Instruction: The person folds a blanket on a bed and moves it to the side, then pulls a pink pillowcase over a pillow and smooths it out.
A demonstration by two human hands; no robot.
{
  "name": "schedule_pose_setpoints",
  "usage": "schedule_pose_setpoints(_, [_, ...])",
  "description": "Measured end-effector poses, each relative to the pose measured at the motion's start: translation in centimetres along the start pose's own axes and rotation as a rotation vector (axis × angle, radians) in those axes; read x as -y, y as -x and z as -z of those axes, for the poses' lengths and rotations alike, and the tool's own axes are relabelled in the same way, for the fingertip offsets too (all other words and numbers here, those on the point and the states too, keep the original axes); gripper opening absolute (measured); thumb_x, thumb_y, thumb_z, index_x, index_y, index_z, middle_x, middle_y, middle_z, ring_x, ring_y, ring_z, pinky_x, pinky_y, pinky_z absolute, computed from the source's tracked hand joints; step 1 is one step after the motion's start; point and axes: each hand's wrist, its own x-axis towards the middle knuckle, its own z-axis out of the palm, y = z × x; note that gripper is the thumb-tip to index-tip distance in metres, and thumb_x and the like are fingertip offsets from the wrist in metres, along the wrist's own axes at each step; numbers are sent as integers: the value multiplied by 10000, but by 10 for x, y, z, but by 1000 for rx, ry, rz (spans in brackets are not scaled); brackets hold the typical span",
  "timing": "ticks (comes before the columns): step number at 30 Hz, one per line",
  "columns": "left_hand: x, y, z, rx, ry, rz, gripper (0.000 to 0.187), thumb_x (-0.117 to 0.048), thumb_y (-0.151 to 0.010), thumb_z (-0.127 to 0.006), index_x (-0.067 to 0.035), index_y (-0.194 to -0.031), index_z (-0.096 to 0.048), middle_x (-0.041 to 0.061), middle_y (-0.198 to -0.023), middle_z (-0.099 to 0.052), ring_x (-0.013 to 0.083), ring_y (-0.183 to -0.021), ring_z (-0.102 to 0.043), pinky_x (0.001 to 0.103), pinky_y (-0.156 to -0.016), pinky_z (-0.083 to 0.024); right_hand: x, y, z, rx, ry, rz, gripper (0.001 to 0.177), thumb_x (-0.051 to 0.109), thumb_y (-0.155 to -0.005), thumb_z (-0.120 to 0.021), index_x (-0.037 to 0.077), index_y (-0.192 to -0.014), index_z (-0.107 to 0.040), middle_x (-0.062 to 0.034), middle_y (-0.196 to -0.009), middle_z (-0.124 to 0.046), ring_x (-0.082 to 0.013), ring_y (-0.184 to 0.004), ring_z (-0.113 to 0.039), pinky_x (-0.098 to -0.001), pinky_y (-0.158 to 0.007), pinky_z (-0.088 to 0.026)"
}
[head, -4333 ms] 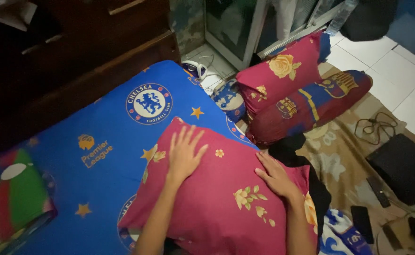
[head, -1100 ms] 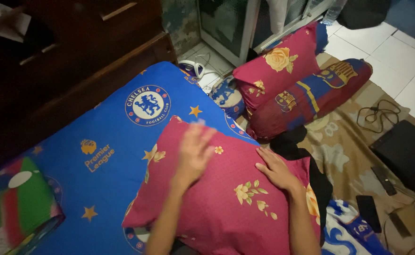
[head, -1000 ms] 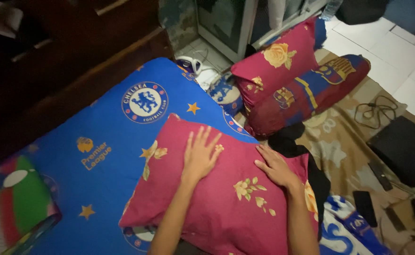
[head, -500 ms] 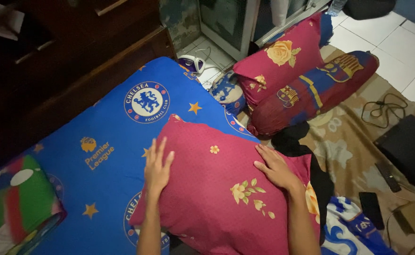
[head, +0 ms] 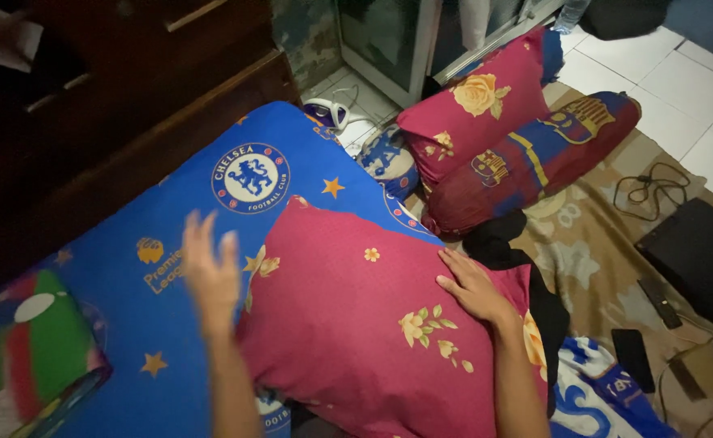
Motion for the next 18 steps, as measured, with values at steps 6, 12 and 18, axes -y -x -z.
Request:
schedule_pose_setpoints(6, [-50, 10, -109, 150, 39, -434, 515, -395, -1001, -577, -174, -1465, -558, 129, -1582, -446, 308, -1531, -330, 505, -1263, -231, -9, -4, -2, -26, 19, 2, 693, 476, -973, -544, 88, -1535, -427, -146, -1633, -379, -308, -1523, -317, -413, -1239, -220])
schedule_pose_setpoints(12, [-29, 19, -106, 394, -231, -266, 588, -576, -996, -447, -321, -1525, -469, 82, -1668, -285, 303, -1553, -197, 538, -1238, -120, -3, -1, -2, -17, 3, 1, 703, 471, -978, -544, 78, -1545, -409, -167, -1645, -340, -318, -1529, -287, -420, -1232, -207])
schedule_pose_setpoints(18, [25, 43, -78, 450, -91, -7, 577, -554, -1008, -393, -371, -1555, -404, 67, -1693, -229, 309, -1538, -188, 573, -1196, -175, -4, -7, -3, 3, 1, 3, 712, 474, -971, -546, 86, -1550, -401, -163, -1645, -336, -305, -1528, -298, -411, -1236, -214])
